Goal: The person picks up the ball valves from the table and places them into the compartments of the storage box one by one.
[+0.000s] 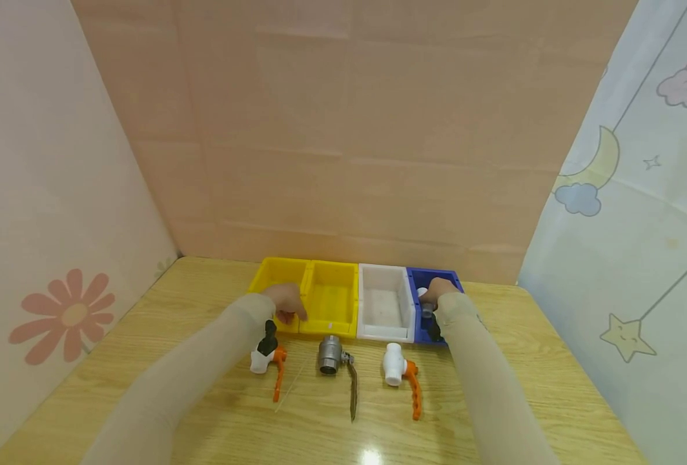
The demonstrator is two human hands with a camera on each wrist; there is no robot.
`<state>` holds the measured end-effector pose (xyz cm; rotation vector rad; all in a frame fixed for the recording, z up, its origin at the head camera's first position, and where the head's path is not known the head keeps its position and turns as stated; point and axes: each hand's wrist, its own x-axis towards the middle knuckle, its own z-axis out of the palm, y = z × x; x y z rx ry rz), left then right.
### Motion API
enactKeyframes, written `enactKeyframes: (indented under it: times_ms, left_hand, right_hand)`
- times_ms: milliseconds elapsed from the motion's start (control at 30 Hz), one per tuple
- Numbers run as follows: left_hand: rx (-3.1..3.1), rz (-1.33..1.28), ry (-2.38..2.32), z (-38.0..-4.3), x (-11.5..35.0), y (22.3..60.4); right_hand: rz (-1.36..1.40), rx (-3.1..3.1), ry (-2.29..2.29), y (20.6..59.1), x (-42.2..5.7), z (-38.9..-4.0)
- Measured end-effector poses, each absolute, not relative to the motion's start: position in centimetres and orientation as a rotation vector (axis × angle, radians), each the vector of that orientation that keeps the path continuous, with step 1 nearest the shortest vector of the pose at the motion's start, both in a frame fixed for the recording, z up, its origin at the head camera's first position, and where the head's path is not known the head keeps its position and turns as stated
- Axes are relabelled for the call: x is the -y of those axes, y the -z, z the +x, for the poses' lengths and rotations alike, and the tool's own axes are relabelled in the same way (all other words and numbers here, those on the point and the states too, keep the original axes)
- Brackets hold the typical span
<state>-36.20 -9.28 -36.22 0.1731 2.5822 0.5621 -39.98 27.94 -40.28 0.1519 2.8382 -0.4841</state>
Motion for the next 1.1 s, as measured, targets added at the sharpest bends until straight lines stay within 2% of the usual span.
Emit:
enactKeyframes:
  times_ms: [733, 1100]
  left_hand:
    - [-2.553, 0.188, -0.604, -36.4, 9.3, 36.4]
    - [-2.562, 0.187, -0.581, -36.3, 8.9, 36.0]
  right_hand:
    - [0.147, -2.781, 0.463, 39.7, -27.6, -39.0]
    - [0.040, -2.776, 0.295, 37.4, -27.5, -38.2]
